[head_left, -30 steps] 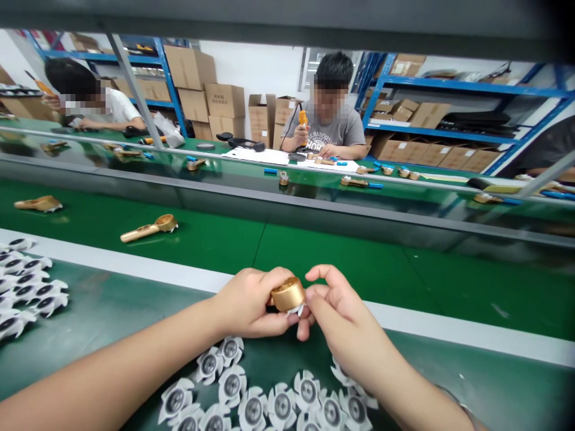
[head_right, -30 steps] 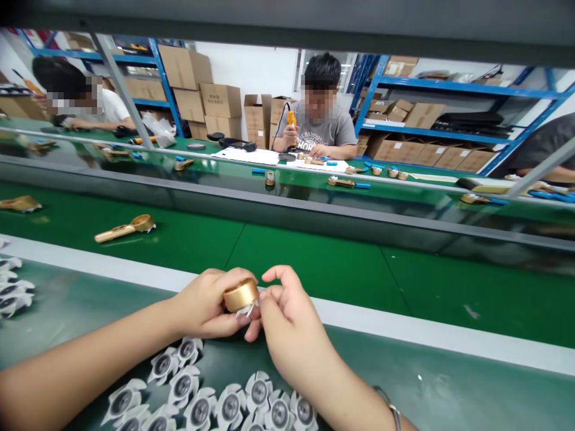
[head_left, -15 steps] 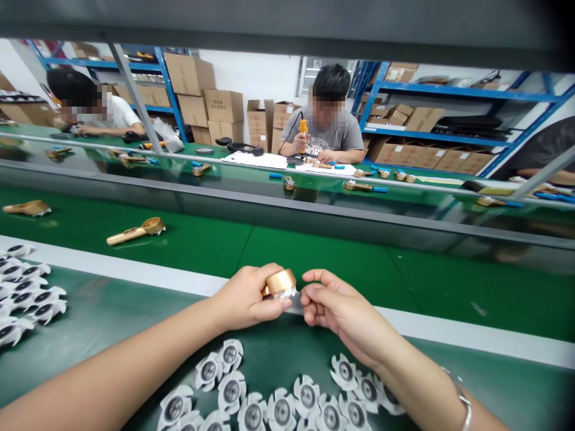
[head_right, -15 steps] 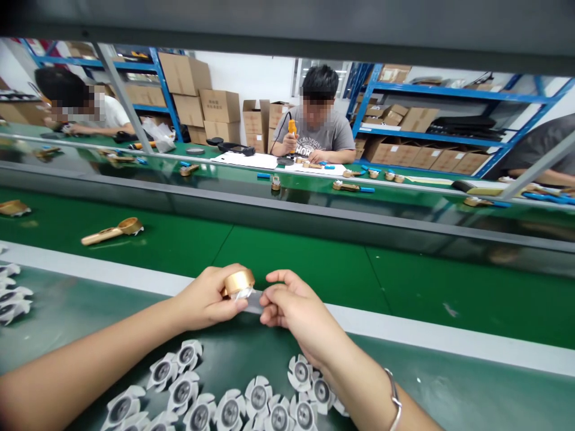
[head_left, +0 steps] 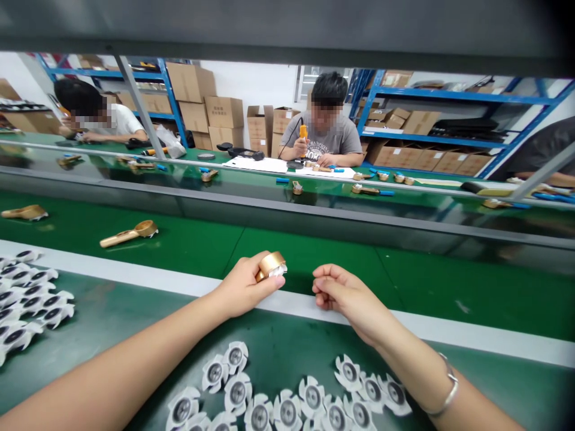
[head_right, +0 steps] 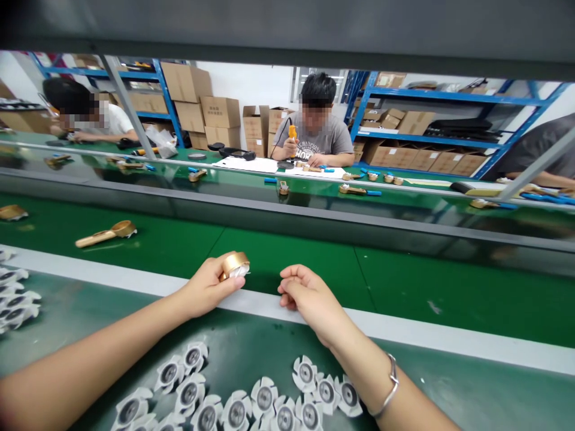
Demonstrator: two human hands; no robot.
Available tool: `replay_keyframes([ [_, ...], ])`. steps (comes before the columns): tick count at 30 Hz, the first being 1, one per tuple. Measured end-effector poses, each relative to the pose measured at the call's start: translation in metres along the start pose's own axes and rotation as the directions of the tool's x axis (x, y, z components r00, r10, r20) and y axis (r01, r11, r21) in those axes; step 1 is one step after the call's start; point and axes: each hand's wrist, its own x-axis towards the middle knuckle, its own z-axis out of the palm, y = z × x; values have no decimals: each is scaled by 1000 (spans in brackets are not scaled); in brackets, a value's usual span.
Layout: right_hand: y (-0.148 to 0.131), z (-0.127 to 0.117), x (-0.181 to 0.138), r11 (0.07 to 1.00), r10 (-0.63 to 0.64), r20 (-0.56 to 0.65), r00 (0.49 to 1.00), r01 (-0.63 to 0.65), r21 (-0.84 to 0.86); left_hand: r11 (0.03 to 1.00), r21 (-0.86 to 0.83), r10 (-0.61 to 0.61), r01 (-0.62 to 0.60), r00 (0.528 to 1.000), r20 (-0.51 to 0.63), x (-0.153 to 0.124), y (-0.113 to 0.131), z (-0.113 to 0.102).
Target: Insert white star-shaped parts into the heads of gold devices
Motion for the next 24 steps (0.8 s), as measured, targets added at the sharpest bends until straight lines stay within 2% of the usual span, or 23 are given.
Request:
replay_keyframes([
  [2,0,1,-1,1000,-12,18,1000,12,-7,989,-141,-41,37,999,-20,-1,1,2],
  [6,1,-1,-2,1000,-17,51,999,19,-23,890,-442,-129,110,991,-14,-4,10,8],
  [10,5,-10,3,1000,9,50,999,-8,-27,872,-482,-95,88,995,10,-2,15,7],
  [13,10,-15,8,999,39,61,997,-39,0,879,-465,-124,105,992,-12,1,10,2],
  [16,13,-16,11,999,41,55,998,-42,12,924,-369,-140,102,987,-78,3,3,-4],
  [19,16,-13,14,1000,6,1,1000,-6,22,993,-76,-96,85,984,-148,3,1,-7],
  [21,16,-11,16,999,-22,0,1000,22,31,993,96,-60,74,988,-143,2,6,-8],
  [24,13,-9,17,998,-31,63,998,28,51,972,213,-77,101,990,-117,-1,13,-10],
])
